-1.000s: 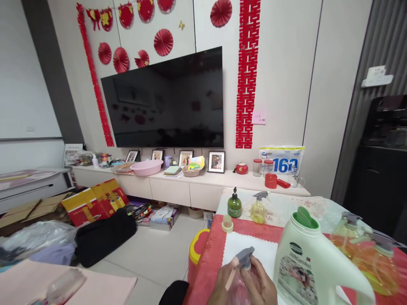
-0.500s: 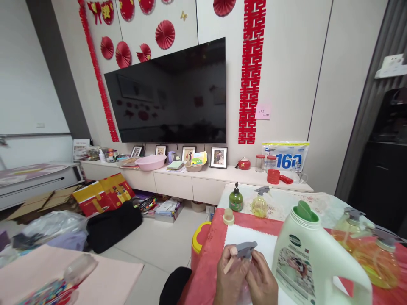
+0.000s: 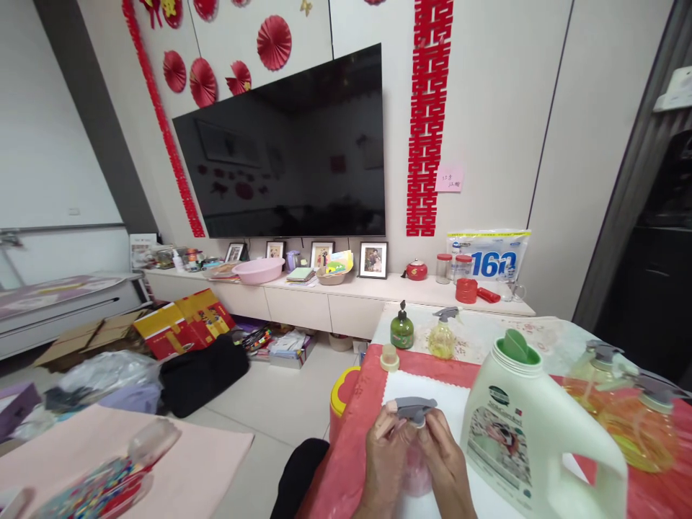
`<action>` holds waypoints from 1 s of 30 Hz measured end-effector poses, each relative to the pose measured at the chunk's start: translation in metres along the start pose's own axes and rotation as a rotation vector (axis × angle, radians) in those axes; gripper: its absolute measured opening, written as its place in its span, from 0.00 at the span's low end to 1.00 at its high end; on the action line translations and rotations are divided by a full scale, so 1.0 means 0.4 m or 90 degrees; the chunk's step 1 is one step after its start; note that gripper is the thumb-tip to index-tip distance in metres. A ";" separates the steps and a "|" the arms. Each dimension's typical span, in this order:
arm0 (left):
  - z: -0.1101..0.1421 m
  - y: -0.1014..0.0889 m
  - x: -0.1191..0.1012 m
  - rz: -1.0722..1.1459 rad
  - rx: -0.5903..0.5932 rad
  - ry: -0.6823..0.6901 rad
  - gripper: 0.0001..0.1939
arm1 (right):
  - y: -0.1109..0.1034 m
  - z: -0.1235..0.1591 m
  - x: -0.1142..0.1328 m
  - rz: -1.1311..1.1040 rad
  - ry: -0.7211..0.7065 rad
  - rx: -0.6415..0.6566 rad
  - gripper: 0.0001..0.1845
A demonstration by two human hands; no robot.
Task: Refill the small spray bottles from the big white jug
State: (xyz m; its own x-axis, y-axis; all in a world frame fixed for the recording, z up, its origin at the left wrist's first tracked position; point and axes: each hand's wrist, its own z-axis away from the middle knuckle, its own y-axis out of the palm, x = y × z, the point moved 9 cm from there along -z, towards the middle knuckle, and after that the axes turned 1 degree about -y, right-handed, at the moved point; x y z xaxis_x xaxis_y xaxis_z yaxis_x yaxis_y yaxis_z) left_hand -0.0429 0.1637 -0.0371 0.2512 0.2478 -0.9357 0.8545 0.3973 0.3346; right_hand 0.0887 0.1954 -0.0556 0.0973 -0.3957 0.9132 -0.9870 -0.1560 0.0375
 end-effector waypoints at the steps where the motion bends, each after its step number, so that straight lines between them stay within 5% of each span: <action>1: -0.002 -0.004 0.010 0.009 0.000 0.004 0.21 | 0.006 0.001 0.004 -0.005 -0.002 0.009 0.15; 7: 0.001 -0.033 0.055 0.005 -0.016 0.003 0.23 | 0.008 0.004 -0.015 -0.106 0.013 -0.012 0.20; 14: 0.021 0.004 0.007 -0.023 0.054 0.044 0.22 | 0.006 0.012 -0.024 -0.106 -0.018 -0.077 0.18; 21: 0.016 -0.002 -0.006 -0.041 0.013 0.038 0.20 | 0.014 0.010 0.012 -0.128 0.000 0.049 0.21; 30: 0.013 -0.013 0.043 0.024 0.014 -0.007 0.25 | 0.007 -0.001 0.011 -0.042 0.017 0.058 0.22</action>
State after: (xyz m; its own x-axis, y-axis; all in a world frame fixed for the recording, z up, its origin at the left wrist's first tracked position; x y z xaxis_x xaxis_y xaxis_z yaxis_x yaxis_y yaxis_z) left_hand -0.0408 0.1613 -0.0554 0.2884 0.2517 -0.9238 0.8539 0.3688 0.3671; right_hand 0.0862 0.1936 -0.0510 0.1571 -0.3576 0.9206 -0.9628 -0.2629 0.0622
